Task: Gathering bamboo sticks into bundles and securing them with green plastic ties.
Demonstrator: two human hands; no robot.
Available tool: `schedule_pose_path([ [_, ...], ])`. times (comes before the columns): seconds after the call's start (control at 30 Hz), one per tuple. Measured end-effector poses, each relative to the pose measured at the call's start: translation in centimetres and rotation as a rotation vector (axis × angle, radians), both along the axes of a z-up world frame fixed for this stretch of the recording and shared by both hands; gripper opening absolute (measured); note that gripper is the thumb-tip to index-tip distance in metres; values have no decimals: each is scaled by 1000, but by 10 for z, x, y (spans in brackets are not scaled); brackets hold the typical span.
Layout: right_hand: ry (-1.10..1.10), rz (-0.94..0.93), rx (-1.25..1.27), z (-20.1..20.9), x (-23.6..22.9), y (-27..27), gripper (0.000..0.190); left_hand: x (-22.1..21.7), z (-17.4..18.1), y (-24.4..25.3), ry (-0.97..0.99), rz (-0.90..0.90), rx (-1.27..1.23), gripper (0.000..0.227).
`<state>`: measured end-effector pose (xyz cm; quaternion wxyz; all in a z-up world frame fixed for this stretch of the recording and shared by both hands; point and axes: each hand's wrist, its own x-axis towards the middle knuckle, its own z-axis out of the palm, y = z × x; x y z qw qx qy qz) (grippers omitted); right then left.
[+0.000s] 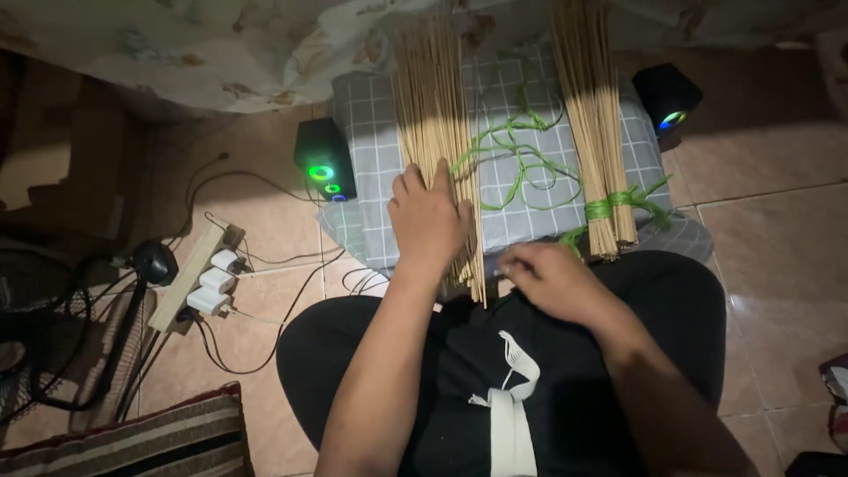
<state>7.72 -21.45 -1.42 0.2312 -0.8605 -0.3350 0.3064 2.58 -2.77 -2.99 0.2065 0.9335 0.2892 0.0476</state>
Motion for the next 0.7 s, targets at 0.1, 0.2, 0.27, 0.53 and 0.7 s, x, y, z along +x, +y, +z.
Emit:
schedule_pose_path([
  [0.1, -236, -88, 143, -8, 13, 6, 30, 3, -5, 1, 0, 3, -10, 68],
  [0.2, -502, -129, 236, -12, 35, 37, 35, -1, -2, 3, 1, 6, -30, 64],
  [0.27, -547, -73, 224, -16, 50, 60, 42, -3, 4, 2, -27, 15, -38, 63],
  [0.53, -604, -30, 60, -57, 112, 85, 28, 0, 5, 5, -151, 30, -99, 56],
  [0.7, -726, -151, 112, -34, 130, 32, 50, 1, 6, 0, -228, 5, -127, 59],
])
